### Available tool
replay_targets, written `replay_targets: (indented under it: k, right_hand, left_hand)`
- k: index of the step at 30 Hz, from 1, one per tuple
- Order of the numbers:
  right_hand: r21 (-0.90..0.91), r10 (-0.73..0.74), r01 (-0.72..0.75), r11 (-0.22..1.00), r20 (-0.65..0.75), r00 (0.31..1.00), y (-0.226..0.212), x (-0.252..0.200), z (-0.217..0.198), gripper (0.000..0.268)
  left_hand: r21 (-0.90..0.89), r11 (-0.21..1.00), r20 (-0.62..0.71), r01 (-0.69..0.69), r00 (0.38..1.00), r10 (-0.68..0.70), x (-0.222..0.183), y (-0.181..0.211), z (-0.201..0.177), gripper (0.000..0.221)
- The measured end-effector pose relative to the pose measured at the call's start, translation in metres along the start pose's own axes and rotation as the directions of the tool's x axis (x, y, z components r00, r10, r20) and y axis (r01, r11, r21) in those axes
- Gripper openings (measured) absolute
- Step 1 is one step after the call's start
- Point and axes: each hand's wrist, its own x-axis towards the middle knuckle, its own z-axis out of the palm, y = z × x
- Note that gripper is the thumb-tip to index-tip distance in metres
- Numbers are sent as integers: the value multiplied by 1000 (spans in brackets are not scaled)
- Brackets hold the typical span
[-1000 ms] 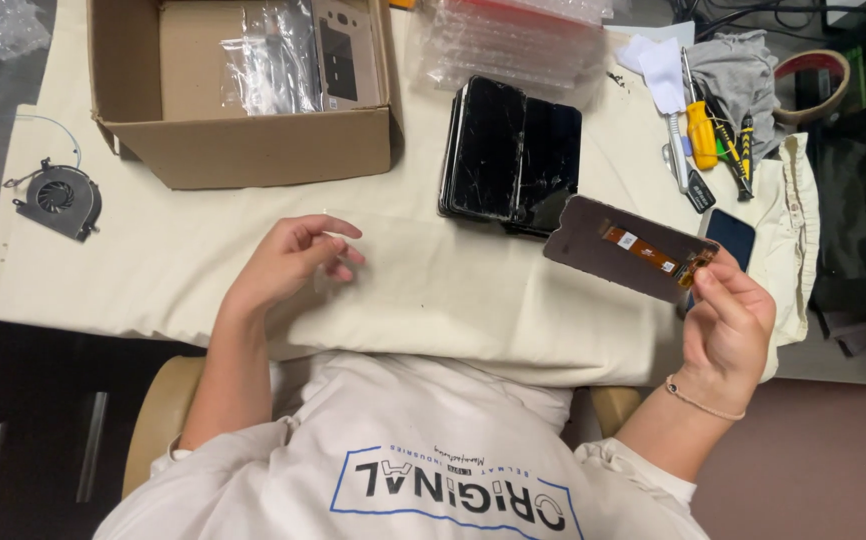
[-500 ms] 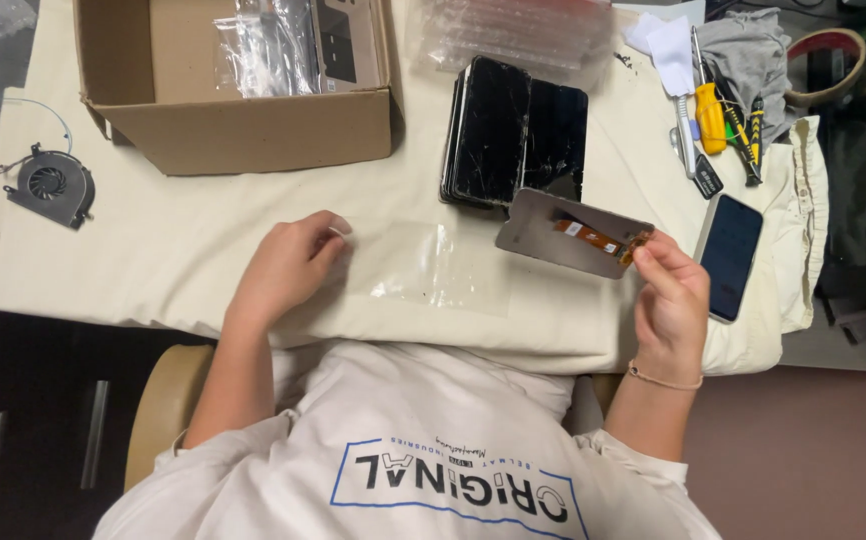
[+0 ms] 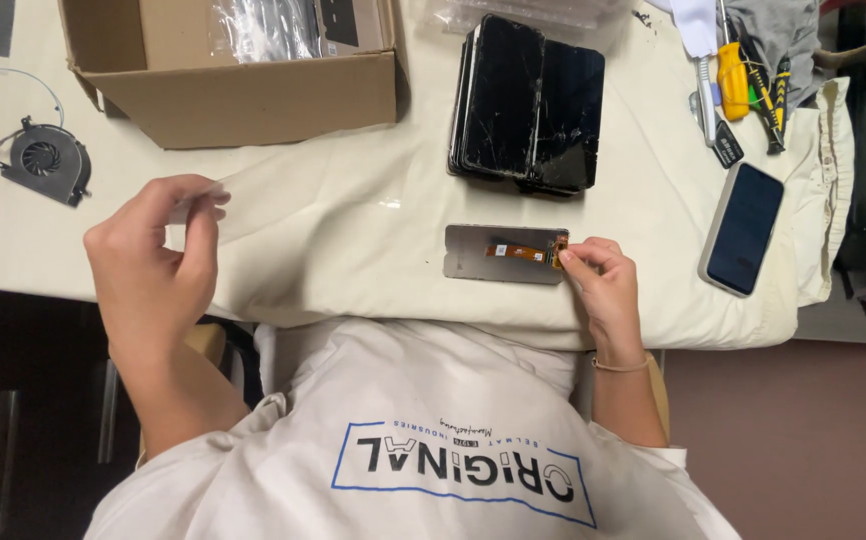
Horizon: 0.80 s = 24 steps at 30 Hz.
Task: Unpacking and inspecting various mobile phone screens and internal components from a box and plastic bags on a repair bench.
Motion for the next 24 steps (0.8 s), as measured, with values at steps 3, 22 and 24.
replay_targets:
  k: [3, 22, 24]
  right_hand:
    - [-362, -6, -17, 932, -62, 998, -13, -7, 7, 11]
    - [403, -366, 241, 883, 270, 891, -158, 64, 36, 17]
    - [339, -414, 350, 873, 139, 899, -164, 97, 10, 18]
  left_hand:
    - [19, 996, -20, -87, 996, 88, -4, 7, -3, 22]
    - [-405, 881, 69, -243, 953, 294, 75, 47, 28, 13]
    - [-428, 857, 51, -287, 939, 339, 111, 44, 51, 12]
